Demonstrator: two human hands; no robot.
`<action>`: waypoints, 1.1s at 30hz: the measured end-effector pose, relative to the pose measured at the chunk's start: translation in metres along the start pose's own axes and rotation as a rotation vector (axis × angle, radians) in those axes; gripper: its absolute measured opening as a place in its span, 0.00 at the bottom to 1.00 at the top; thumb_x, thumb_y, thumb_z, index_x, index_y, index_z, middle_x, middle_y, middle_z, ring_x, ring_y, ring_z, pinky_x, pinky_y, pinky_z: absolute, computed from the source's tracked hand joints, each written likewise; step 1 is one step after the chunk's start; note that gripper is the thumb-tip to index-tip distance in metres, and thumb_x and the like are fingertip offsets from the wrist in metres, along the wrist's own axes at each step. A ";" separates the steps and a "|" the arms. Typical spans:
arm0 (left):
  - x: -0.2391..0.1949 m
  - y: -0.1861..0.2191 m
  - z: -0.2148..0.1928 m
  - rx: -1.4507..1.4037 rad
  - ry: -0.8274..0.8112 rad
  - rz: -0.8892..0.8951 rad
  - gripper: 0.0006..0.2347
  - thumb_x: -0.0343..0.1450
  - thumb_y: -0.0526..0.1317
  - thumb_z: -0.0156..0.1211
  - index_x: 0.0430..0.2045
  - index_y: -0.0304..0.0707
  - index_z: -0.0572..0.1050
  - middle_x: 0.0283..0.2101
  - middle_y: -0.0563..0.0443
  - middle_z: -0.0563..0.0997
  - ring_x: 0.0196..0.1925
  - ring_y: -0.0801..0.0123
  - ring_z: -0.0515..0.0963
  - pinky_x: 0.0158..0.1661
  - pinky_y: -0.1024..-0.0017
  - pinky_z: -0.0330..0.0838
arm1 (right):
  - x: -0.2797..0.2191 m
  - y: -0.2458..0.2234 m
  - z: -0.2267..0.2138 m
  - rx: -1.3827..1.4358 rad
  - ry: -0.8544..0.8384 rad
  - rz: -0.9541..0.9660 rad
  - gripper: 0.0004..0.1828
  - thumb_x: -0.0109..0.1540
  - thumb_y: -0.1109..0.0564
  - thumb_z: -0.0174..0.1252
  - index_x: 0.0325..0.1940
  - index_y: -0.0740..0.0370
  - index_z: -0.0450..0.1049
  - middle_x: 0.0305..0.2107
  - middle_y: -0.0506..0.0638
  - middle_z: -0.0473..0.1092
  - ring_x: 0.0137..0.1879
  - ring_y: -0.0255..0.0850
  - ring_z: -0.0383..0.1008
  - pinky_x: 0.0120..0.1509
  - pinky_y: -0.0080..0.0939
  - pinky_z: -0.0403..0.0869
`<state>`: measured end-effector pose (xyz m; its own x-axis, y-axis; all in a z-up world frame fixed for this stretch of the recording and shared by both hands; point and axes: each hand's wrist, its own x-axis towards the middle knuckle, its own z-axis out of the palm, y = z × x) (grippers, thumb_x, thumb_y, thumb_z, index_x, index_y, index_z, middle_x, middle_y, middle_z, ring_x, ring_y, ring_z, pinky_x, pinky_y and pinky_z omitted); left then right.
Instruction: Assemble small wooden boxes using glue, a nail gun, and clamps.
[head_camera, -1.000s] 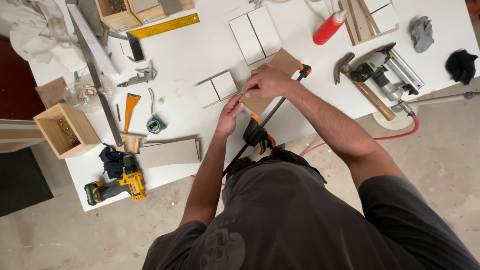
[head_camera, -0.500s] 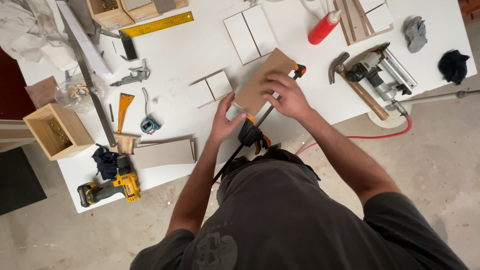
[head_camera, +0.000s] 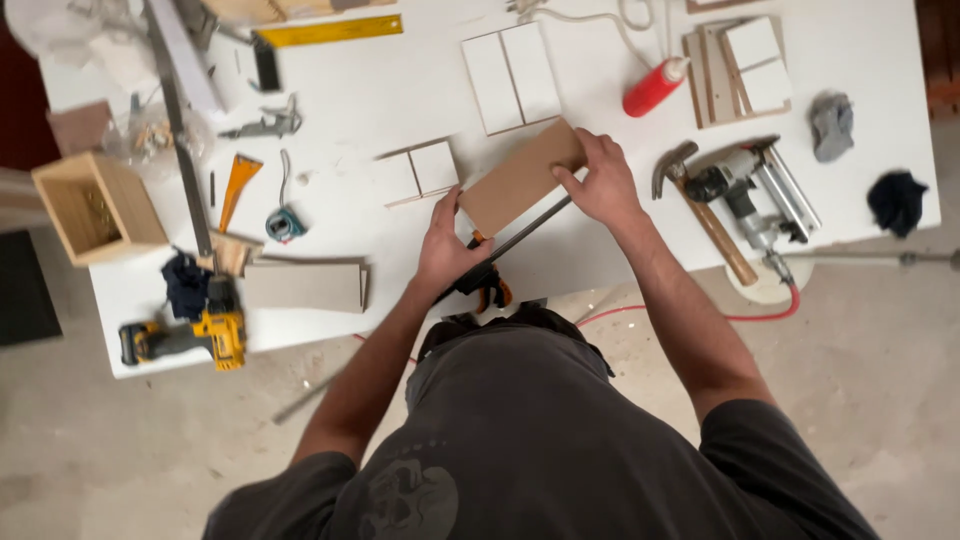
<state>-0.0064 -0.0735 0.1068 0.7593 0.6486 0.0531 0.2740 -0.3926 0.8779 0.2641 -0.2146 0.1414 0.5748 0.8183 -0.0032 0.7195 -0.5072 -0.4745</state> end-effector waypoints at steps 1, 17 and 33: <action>0.002 0.000 0.000 -0.061 -0.014 -0.005 0.43 0.59 0.36 0.77 0.69 0.27 0.55 0.66 0.32 0.63 0.69 0.45 0.67 0.70 0.60 0.63 | -0.002 -0.001 -0.002 -0.027 0.009 0.001 0.41 0.62 0.40 0.67 0.72 0.59 0.63 0.52 0.58 0.67 0.63 0.56 0.68 0.66 0.51 0.70; 0.016 -0.013 0.002 -0.222 -0.137 0.096 0.44 0.59 0.30 0.74 0.71 0.32 0.54 0.69 0.34 0.60 0.73 0.45 0.61 0.71 0.58 0.61 | 0.015 -0.064 0.027 -0.006 -0.328 -0.711 0.52 0.50 0.41 0.71 0.74 0.60 0.60 0.58 0.57 0.65 0.66 0.55 0.65 0.74 0.56 0.60; 0.022 -0.002 0.006 0.206 -0.209 -0.110 0.45 0.56 0.45 0.75 0.68 0.33 0.54 0.65 0.36 0.65 0.65 0.41 0.71 0.62 0.51 0.73 | 0.025 -0.086 0.034 -0.112 -0.305 -0.819 0.52 0.40 0.40 0.70 0.64 0.64 0.65 0.45 0.54 0.64 0.53 0.52 0.69 0.57 0.49 0.68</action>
<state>0.0135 -0.0623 0.1032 0.8177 0.5545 -0.1547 0.4588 -0.4655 0.7568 0.2030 -0.1416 0.1520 -0.2558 0.9650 0.0574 0.9032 0.2597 -0.3417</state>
